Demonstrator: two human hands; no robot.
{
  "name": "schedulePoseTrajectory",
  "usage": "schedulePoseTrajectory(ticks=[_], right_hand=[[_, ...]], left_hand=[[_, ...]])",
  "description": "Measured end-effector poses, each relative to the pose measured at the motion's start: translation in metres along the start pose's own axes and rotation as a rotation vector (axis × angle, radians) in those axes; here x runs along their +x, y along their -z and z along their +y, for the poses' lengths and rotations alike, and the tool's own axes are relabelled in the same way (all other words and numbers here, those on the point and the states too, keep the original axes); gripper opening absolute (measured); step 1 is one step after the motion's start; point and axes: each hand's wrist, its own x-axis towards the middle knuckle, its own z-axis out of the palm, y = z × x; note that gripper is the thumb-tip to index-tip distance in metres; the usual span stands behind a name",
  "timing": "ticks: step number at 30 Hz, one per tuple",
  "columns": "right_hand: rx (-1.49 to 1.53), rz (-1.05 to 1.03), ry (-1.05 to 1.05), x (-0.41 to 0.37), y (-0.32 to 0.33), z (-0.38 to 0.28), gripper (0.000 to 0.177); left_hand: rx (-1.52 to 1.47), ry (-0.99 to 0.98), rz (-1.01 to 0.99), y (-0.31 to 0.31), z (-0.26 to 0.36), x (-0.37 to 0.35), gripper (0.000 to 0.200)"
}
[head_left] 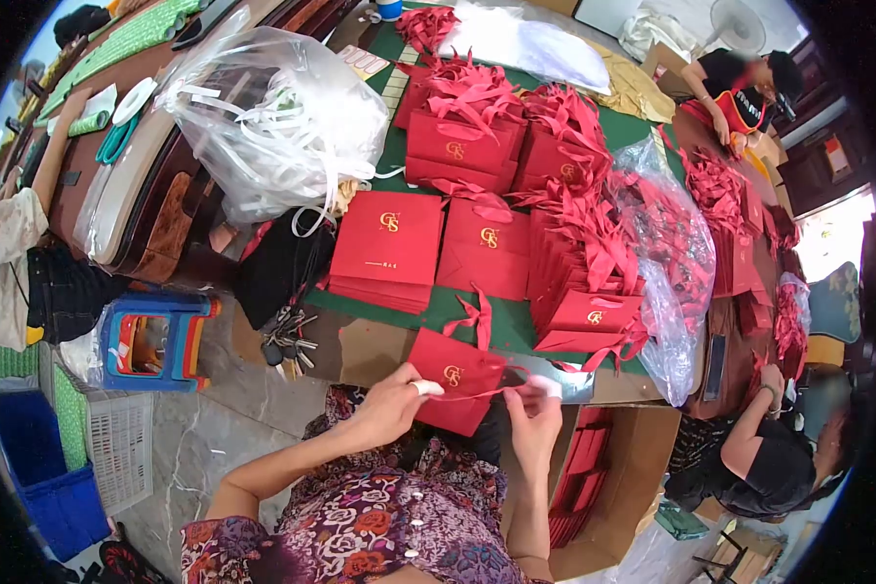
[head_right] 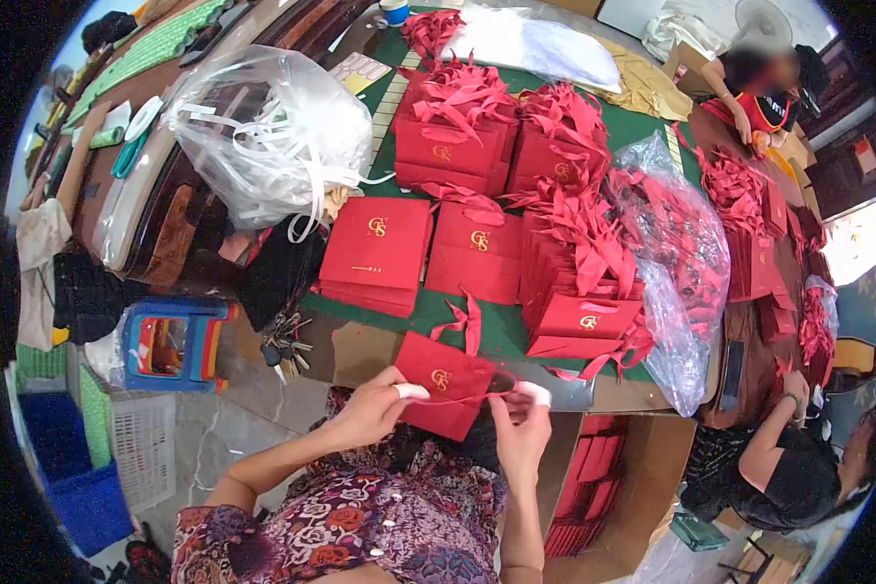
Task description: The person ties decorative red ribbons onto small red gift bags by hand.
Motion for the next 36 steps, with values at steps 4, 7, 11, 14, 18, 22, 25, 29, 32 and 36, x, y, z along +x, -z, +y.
schedulePoseTrajectory(ticks=[4, 7, 11, 14, 18, 22, 25, 29, 32, 36], right_hand=[[-0.66, 0.31, 0.432, -0.019, -0.019, -0.026, 0.049], [-0.639, -0.075, 0.623, -0.018, -0.047, -0.04, 0.036], [-0.567, -0.233, 0.44, -0.01, -0.066, -0.03, 0.029], [-0.403, -0.284, 0.257, -0.005, -0.069, -0.029, 0.022], [-0.498, -0.3, 0.314, 0.003, -0.062, -0.024, 0.015], [-0.531, -0.146, 0.32, 0.008, -0.065, -0.024, 0.013], [-0.529, -0.071, 0.345, 0.012, -0.072, -0.016, 0.013], [-0.535, 0.005, 0.432, 0.017, -0.077, 0.007, 0.014], [-0.576, 0.021, 0.44, 0.017, -0.08, 0.012, 0.014], [-0.616, 0.047, 0.52, 0.021, -0.087, 0.013, 0.014]], left_hand=[[0.252, 0.073, -0.06, 0.009, 0.009, 0.013, 0.037], [0.211, 0.023, 0.038, 0.004, 0.012, 0.02, 0.042], [0.165, 0.039, 0.066, 0.005, 0.011, 0.022, 0.044], [0.207, 0.031, 0.069, 0.008, 0.008, 0.023, 0.045], [0.263, 0.011, 0.078, 0.011, 0.006, 0.024, 0.044], [0.361, -0.045, 0.222, 0.025, 0.006, 0.033, 0.042], [0.46, -0.093, 0.203, 0.023, -0.004, 0.044, 0.041], [0.563, -0.155, 0.151, 0.019, -0.015, 0.056, 0.043], [0.596, -0.13, 0.063, 0.017, -0.017, 0.058, 0.044], [0.599, -0.138, 0.084, 0.017, -0.017, 0.059, 0.028]])
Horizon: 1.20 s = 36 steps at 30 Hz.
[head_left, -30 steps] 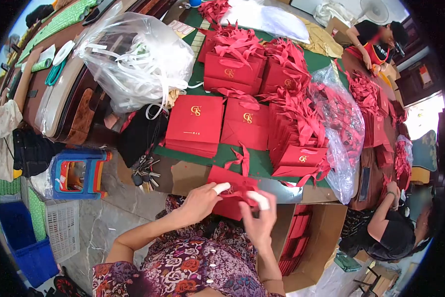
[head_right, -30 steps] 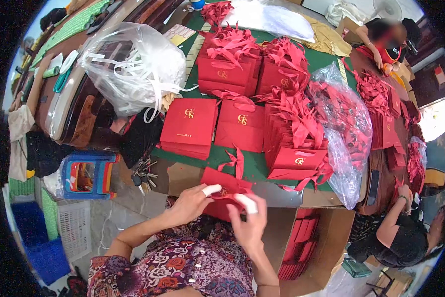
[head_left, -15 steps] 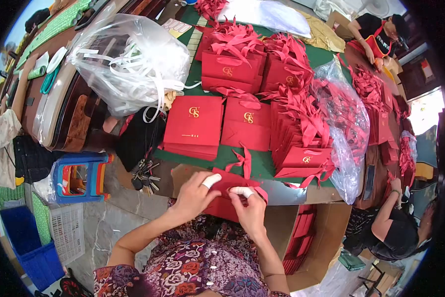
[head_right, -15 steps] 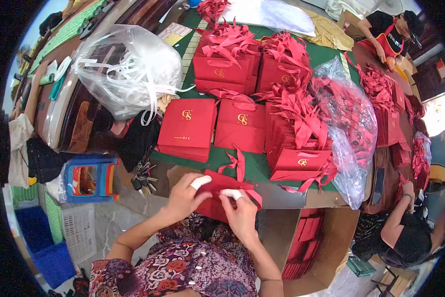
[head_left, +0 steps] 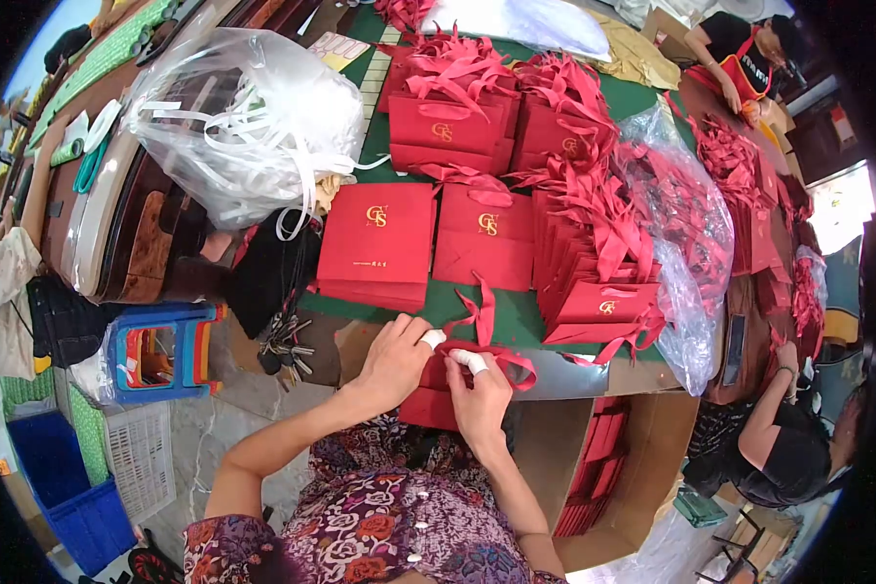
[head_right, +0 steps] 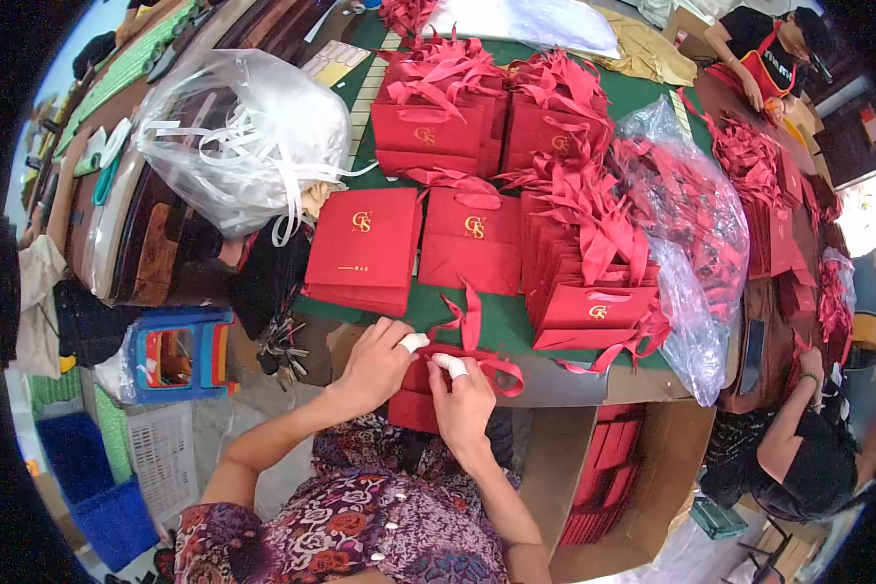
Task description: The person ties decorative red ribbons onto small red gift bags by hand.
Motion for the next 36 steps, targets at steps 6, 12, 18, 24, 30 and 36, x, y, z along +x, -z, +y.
schedulePoseTrajectory(ticks=[6, 12, 18, 24, 30, 36], right_hand=[[-0.07, -0.014, 0.038, 0.0, -0.003, -0.001, 0.014], [-0.034, -0.053, 0.012, -0.003, -0.004, -0.006, 0.013], [-0.086, -0.096, -0.038, -0.002, 0.001, -0.017, 0.012], [-0.118, -0.15, -0.031, 0.001, 0.006, -0.016, 0.013], [-0.113, -0.125, -0.053, -0.001, 0.0, -0.014, 0.012], [0.087, 0.002, -0.071, -0.011, 0.0, -0.012, 0.013]], left_hand=[[-0.084, 0.069, -0.038, 0.005, -0.003, 0.006, 0.015], [-0.144, 0.108, -0.113, 0.013, -0.001, 0.01, 0.011], [-0.216, 0.162, -0.092, 0.013, 0.008, 0.01, 0.007], [-0.203, 0.168, 0.001, 0.009, 0.016, 0.006, 0.008], [-0.141, 0.173, 0.03, 0.007, 0.023, 0.001, 0.009], [-0.292, 0.222, -0.001, 0.013, 0.019, 0.002, 0.011]])
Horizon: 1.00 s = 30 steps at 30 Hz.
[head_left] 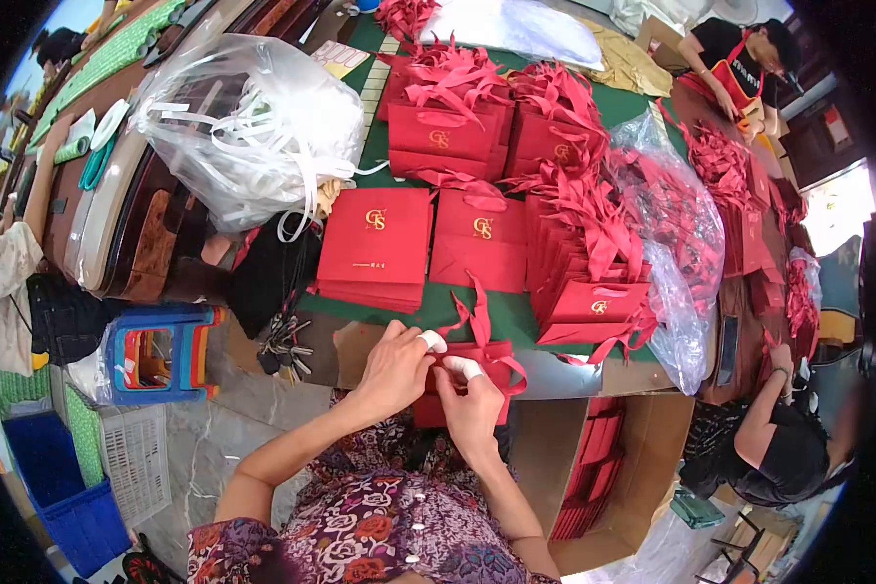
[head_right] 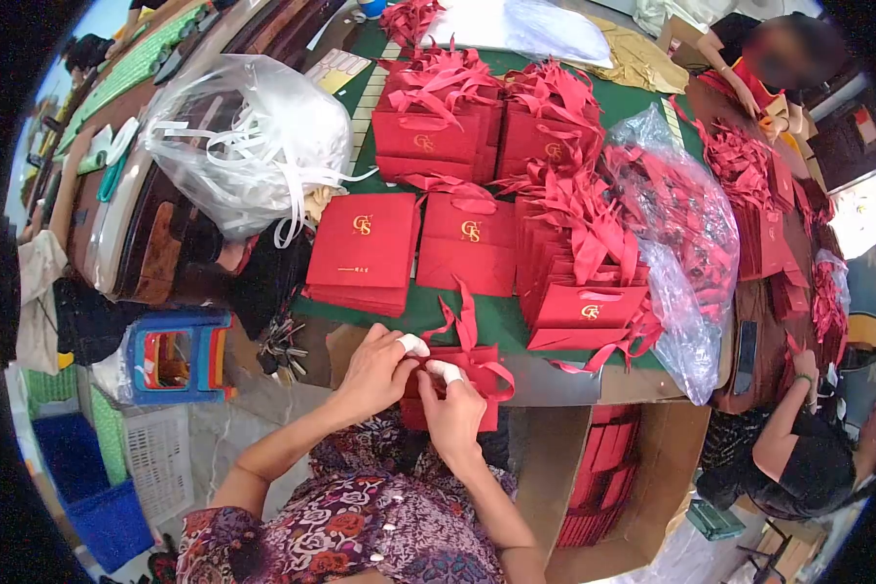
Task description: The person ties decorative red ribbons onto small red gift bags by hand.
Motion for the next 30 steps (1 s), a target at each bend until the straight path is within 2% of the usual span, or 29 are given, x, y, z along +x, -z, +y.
schedulePoseTrajectory(ticks=[9, 15, 18, 20, 22, 24, 26, 28, 30], right_hand=[[-0.106, 0.001, 0.042, -0.005, -0.001, 0.009, 0.018], [-0.074, -0.116, 0.002, 0.012, 0.037, -0.021, 0.023], [-0.145, -0.131, 0.225, 0.031, 0.049, -0.014, 0.016], [-0.183, -0.192, 0.19, 0.043, 0.053, -0.011, 0.013], [-0.281, -0.489, 0.24, 0.055, 0.055, 0.001, 0.016], [-0.232, -0.542, 0.221, 0.066, 0.059, 0.007, 0.019], [-0.06, -0.672, 0.121, 0.074, 0.061, 0.011, 0.019], [-0.027, -0.626, 0.092, 0.076, 0.06, 0.011, 0.02], [-0.044, -0.707, -0.091, 0.081, 0.061, 0.008, 0.024]], left_hand=[[-0.033, -0.01, 0.004, -0.009, -0.001, -0.003, 0.013], [-0.062, -0.044, 0.017, -0.013, -0.003, -0.002, 0.024], [-0.042, -0.071, 0.031, -0.016, -0.003, -0.005, 0.025], [-0.041, -0.093, 0.035, -0.02, -0.001, -0.008, 0.023], [-0.016, -0.151, 0.087, -0.023, -0.001, -0.012, 0.021], [0.013, -0.196, 0.139, -0.024, -0.001, -0.016, 0.019], [0.041, -0.243, 0.187, -0.025, -0.001, -0.018, 0.019], [0.08, -0.318, 0.242, -0.027, -0.001, -0.019, 0.024], [0.077, -0.358, 0.238, -0.027, -0.001, -0.019, 0.026]])
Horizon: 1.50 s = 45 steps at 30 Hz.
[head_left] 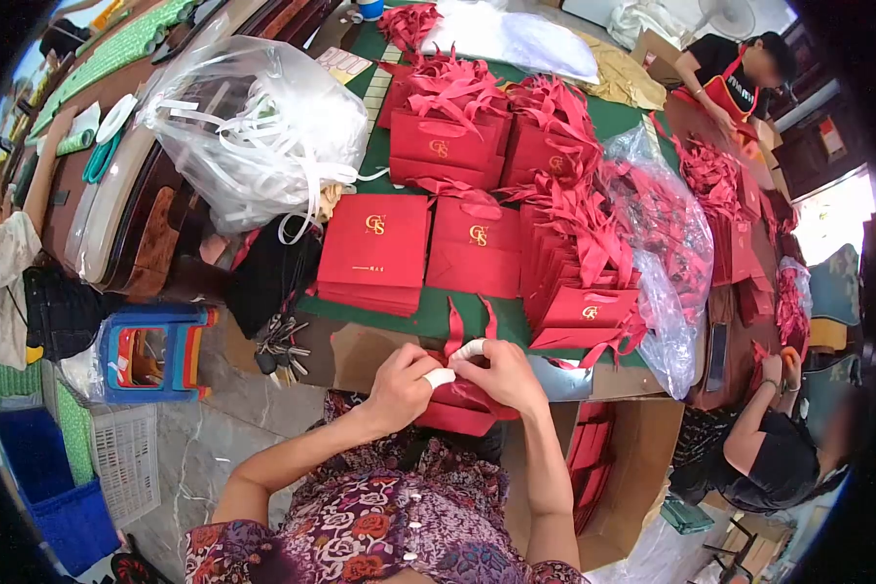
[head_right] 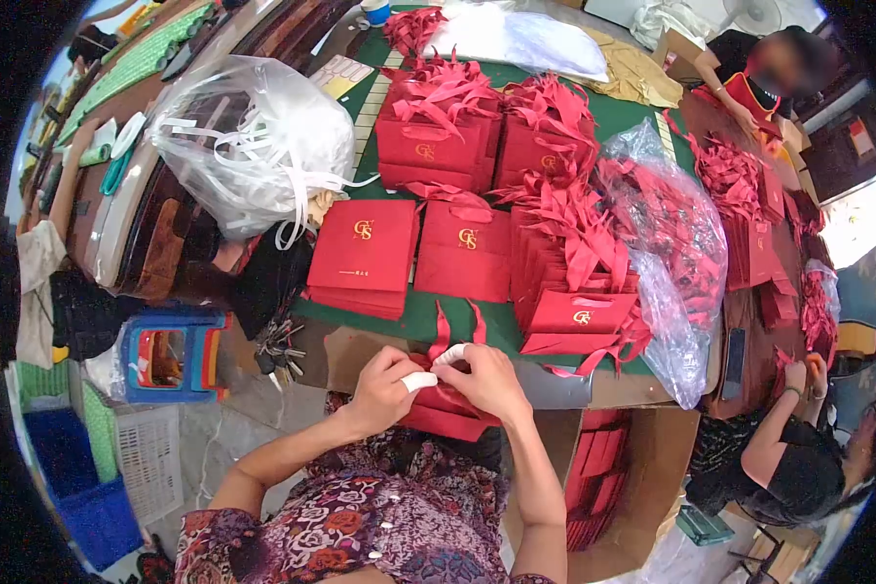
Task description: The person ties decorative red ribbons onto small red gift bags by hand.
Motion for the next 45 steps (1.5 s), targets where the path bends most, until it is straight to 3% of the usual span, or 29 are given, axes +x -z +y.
schedulePoseTrajectory(ticks=[7, 11, 13, 15, 17, 19, 23, 26, 28, 30, 32, 37, 39, 40, 42, 45], right_hand=[[-0.02, 0.031, -0.074, 0.004, -0.001, -0.004, 0.023], [0.238, 0.091, -0.048, 0.01, -0.019, 0.02, 0.018], [0.339, 0.118, -0.04, 0.014, -0.026, 0.028, 0.018], [0.366, 0.372, 0.005, 0.017, -0.032, 0.033, 0.016], [0.436, 0.366, 0.039, 0.022, -0.031, 0.038, 0.015], [0.52, 0.348, 0.072, 0.025, -0.032, 0.039, 0.01], [0.534, 0.319, 0.136, 0.025, -0.031, 0.035, 0.01], [0.458, 0.487, 0.086, 0.021, -0.019, 0.021, 0.012], [0.035, 0.579, 0.057, 0.015, -0.01, 0.013, 0.014], [0.039, 0.563, 0.071, 0.015, -0.016, 0.016, 0.016], [-0.294, 0.456, 0.117, 0.013, -0.02, 0.016, 0.018], [-0.364, 0.46, 0.129, 0.011, -0.023, 0.019, 0.017], [-0.078, 0.491, 0.002, 0.008, -0.02, 0.017, 0.015], [-0.079, 0.492, 0.003, 0.007, -0.021, 0.021, 0.015], [0.289, 0.423, 0.04, 0.004, -0.023, 0.028, 0.018], [0.33, 0.334, 0.009, 0.0, -0.019, 0.028, 0.024]], left_hand=[[0.007, -0.089, 0.01, -0.005, -0.003, 0.001, 0.028], [0.013, -0.096, 0.005, -0.008, -0.007, 0.002, 0.029], [0.022, 0.008, -0.07, -0.008, -0.011, 0.002, 0.025], [-0.026, 0.061, -0.076, -0.007, -0.009, 0.001, 0.021], [-0.071, 0.11, -0.083, -0.005, -0.007, 0.004, 0.018], [-0.216, 0.374, -0.081, -0.001, -0.001, 0.013, 0.021], [-0.119, 0.427, -0.086, -0.011, -0.009, 0.023, 0.027], [-0.085, 0.384, -0.067, -0.018, -0.014, 0.025, 0.022], [-0.087, 0.381, -0.045, -0.021, -0.015, 0.025, 0.02], [-0.085, 0.38, -0.024, -0.021, -0.015, 0.025, 0.019], [-0.078, 0.378, -0.021, -0.02, -0.014, 0.026, 0.017], [-0.142, 0.402, -0.013, -0.021, -0.016, 0.027, 0.017], [-0.182, 0.418, -0.017, -0.022, -0.017, 0.028, 0.017], [-0.201, 0.433, -0.044, -0.022, -0.017, 0.029, 0.016], [-0.22, 0.449, -0.071, -0.021, -0.018, 0.031, 0.016], [-0.175, 0.393, -0.106, -0.021, -0.016, 0.034, 0.016]])
